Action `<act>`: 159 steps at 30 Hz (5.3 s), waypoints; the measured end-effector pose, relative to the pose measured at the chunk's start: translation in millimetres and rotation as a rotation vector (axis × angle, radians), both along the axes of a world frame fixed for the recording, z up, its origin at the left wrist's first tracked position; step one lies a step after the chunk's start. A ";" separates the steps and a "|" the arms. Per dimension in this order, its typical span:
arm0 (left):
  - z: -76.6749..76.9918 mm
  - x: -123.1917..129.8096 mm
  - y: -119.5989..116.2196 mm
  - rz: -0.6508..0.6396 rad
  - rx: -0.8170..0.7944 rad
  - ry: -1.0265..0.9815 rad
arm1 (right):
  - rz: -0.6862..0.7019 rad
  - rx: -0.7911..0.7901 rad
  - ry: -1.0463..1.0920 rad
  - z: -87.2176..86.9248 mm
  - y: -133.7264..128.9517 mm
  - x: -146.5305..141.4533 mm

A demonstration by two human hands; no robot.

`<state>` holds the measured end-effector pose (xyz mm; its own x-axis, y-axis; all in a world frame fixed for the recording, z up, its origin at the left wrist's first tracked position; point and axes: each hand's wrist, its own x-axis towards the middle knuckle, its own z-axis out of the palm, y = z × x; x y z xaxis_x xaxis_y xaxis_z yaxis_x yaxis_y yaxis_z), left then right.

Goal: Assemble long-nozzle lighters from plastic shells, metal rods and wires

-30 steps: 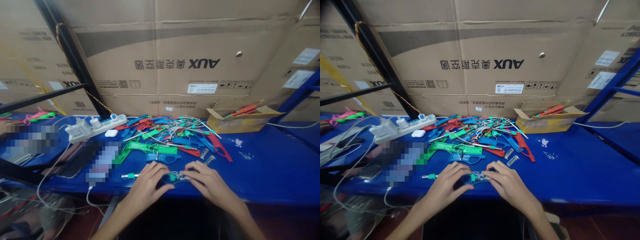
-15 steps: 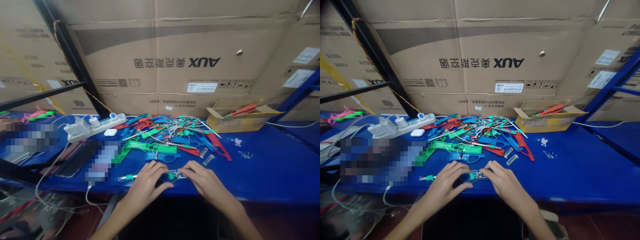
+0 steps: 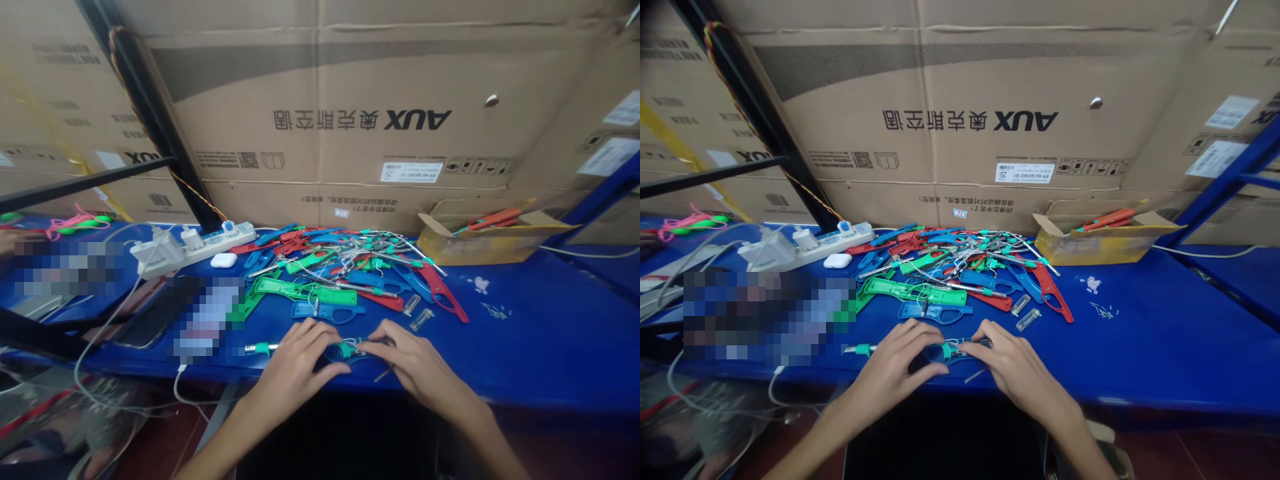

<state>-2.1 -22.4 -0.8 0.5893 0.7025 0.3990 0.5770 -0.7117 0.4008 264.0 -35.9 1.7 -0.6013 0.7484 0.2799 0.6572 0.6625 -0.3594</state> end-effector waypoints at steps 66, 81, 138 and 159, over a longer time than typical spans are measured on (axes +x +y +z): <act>0.2 0.2 5.7 0.113 0.172 0.100 | -0.369 0.325 -0.030 -11.4 -2.9 -34.8; -2.0 -1.7 4.7 0.059 0.248 0.090 | -0.387 0.334 0.020 -9.6 -1.0 -36.9; 3.3 -15.2 9.1 -0.052 0.077 -0.221 | -0.305 0.172 0.398 18.2 8.8 8.6; 2.8 -8.8 17.2 0.056 0.064 0.037 | -0.268 0.165 0.092 -1.8 9.9 19.6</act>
<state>-11.0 -5.3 2.0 0.5648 0.7085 0.4231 0.6300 -0.7014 0.3334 283.6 -26.0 -0.1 -0.3559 0.8167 0.4543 0.7856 0.5247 -0.3279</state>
